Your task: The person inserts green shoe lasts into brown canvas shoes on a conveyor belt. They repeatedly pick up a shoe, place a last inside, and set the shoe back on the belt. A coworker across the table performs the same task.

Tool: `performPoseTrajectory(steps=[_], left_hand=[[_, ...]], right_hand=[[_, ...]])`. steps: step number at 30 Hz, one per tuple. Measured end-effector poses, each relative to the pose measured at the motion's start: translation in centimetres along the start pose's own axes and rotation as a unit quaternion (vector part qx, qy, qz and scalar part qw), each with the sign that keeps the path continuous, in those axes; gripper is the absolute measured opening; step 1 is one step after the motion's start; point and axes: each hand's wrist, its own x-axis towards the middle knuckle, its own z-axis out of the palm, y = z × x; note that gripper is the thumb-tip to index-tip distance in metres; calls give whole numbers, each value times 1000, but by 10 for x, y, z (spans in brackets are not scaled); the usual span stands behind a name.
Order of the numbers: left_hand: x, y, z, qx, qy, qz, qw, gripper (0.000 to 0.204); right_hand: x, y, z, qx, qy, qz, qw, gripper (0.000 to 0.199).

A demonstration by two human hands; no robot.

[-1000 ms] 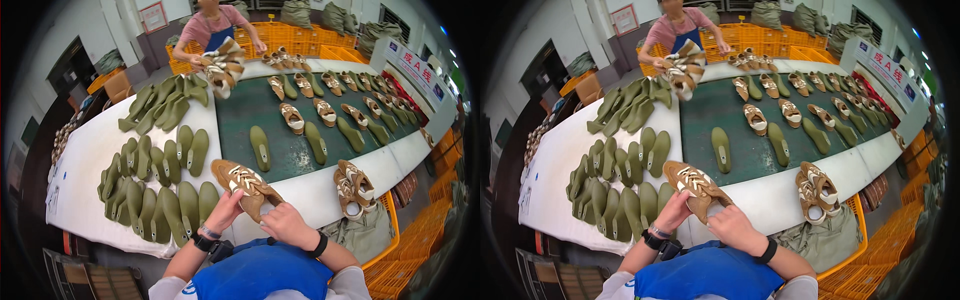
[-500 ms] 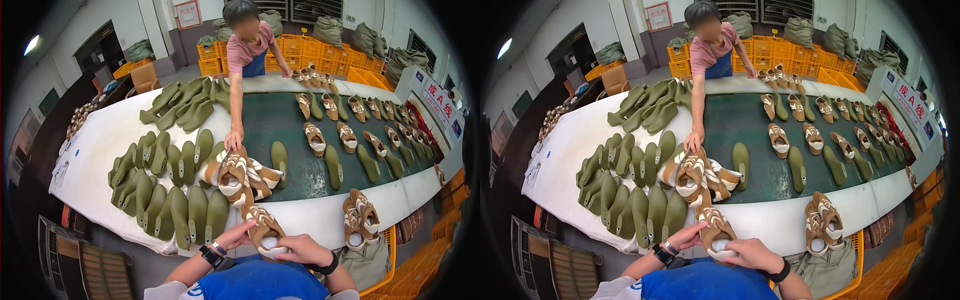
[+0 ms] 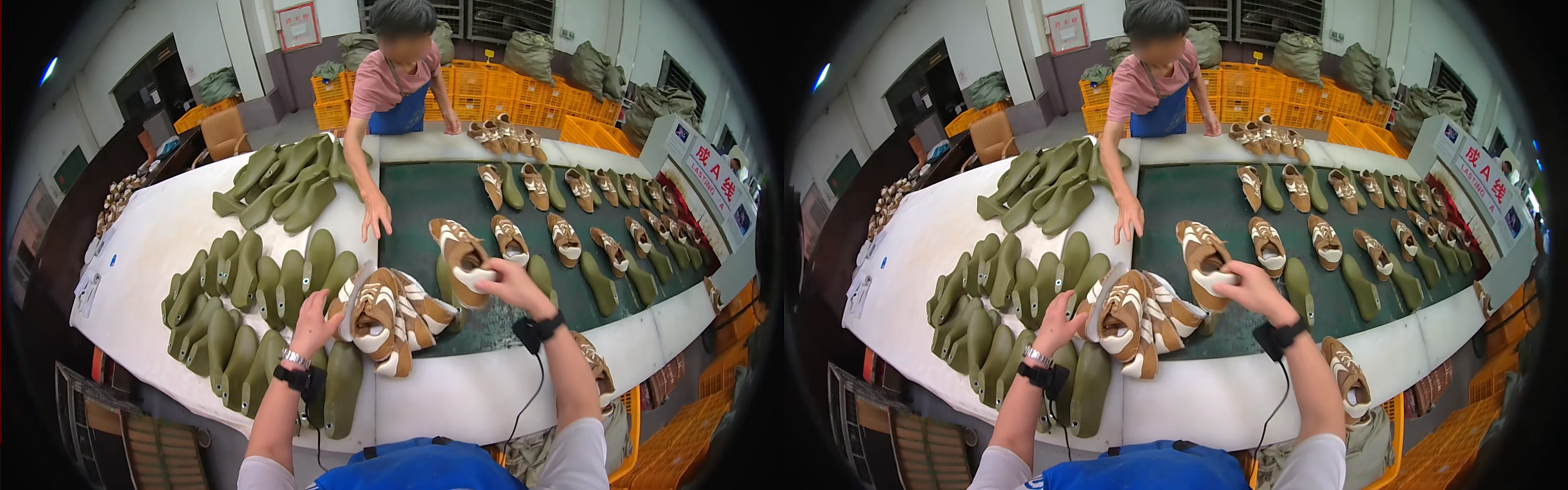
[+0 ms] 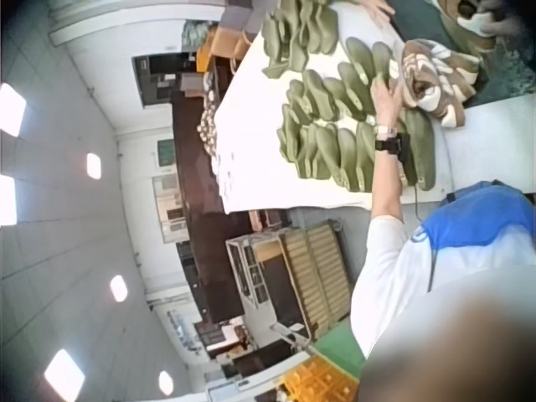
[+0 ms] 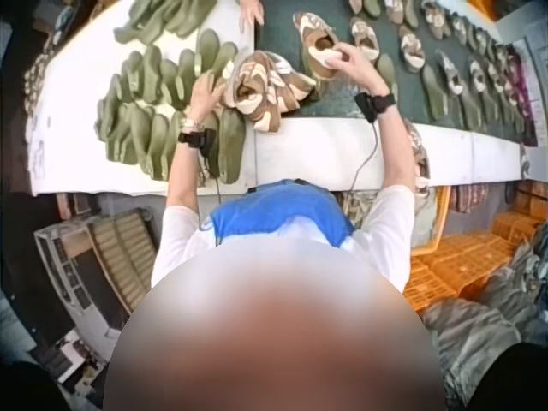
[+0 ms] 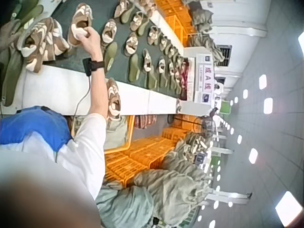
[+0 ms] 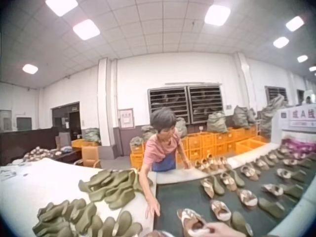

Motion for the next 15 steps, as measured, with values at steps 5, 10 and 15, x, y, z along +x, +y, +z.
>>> performPoseTrajectory(steps=[5,10,15], left_hand=[[36,-40,34,34,-103,-100,989,77],[32,-45,42,78,-59,-61,993,65],[34,-32,43,-3,-196,-208,958,81]], right_hand=[[117,62,53,-202,-7,2,979,36],[184,122,118,-235,37,33,971,38],[180,160,152,-114,-86,57,988,53]])
